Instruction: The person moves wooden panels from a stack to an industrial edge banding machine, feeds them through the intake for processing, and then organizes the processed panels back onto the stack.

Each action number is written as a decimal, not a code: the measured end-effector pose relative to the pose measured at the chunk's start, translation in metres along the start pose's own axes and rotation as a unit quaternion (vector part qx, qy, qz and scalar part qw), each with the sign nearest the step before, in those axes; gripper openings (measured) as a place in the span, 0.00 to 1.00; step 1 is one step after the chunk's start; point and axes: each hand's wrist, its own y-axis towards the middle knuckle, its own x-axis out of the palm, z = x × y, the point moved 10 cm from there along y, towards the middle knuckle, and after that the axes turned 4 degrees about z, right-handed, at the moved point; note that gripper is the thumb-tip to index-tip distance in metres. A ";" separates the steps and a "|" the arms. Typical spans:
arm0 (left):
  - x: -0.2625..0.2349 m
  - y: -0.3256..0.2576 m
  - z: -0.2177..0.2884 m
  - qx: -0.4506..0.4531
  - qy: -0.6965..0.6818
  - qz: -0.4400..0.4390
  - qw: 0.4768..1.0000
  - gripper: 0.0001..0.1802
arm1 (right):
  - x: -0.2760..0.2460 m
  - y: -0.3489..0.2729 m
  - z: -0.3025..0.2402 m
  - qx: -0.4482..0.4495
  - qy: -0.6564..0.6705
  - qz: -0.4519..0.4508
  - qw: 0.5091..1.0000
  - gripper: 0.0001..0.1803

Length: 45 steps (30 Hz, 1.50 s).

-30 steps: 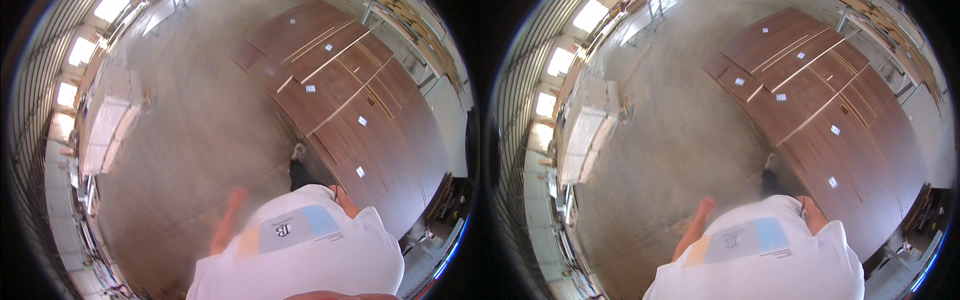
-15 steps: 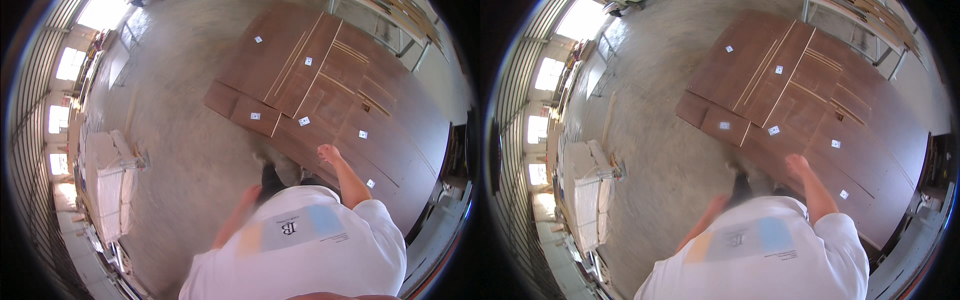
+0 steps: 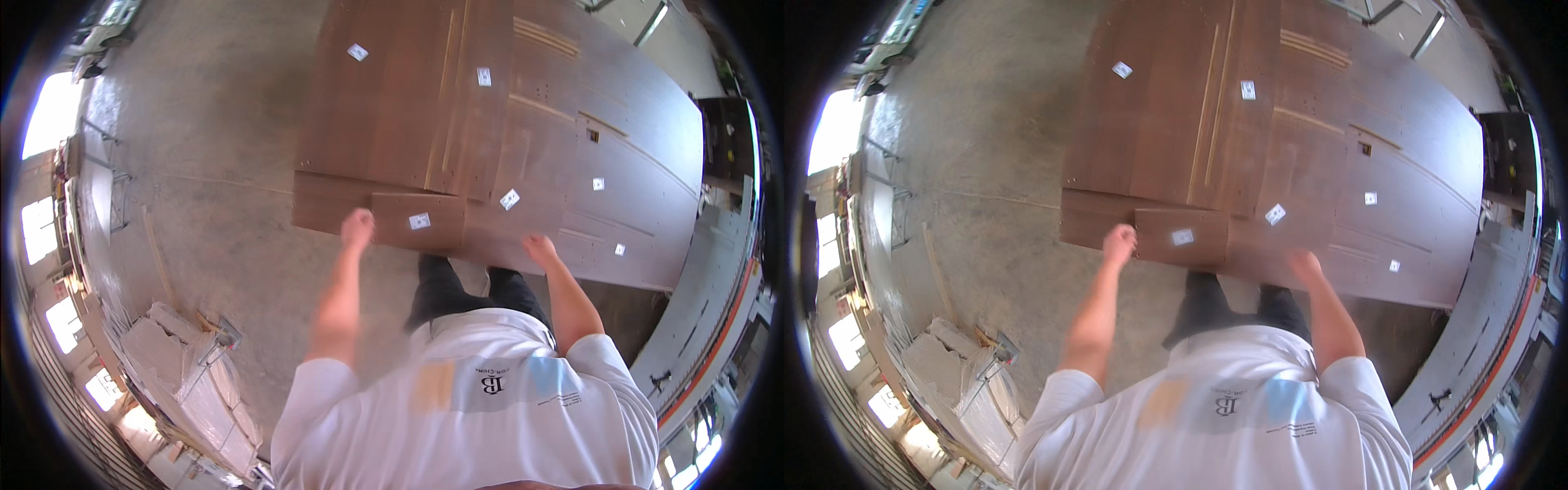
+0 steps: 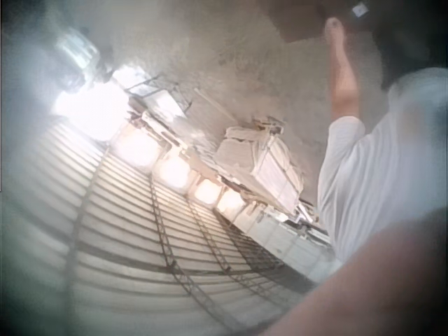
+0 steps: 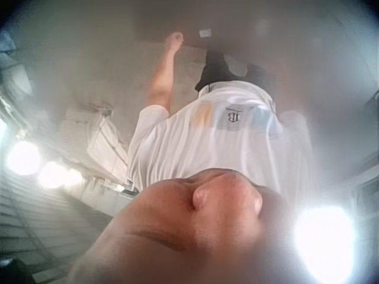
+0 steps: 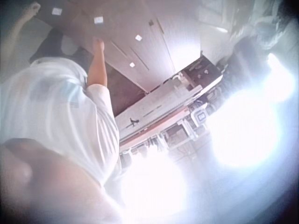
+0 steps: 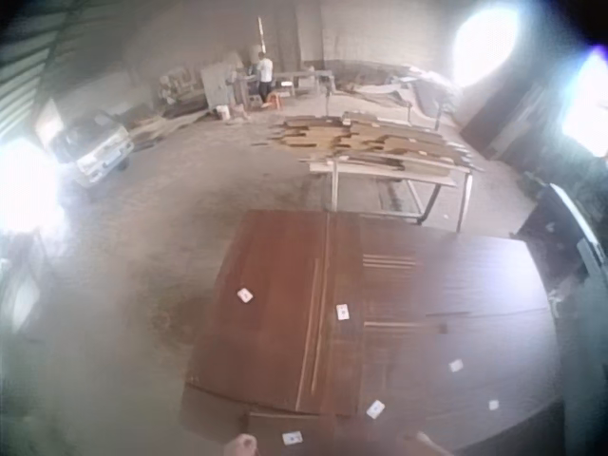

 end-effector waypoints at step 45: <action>0.208 -0.208 0.145 0.030 -0.086 -0.262 0.961 0.17 | -0.263 0.174 0.020 0.123 0.726 0.331 0.590 0.21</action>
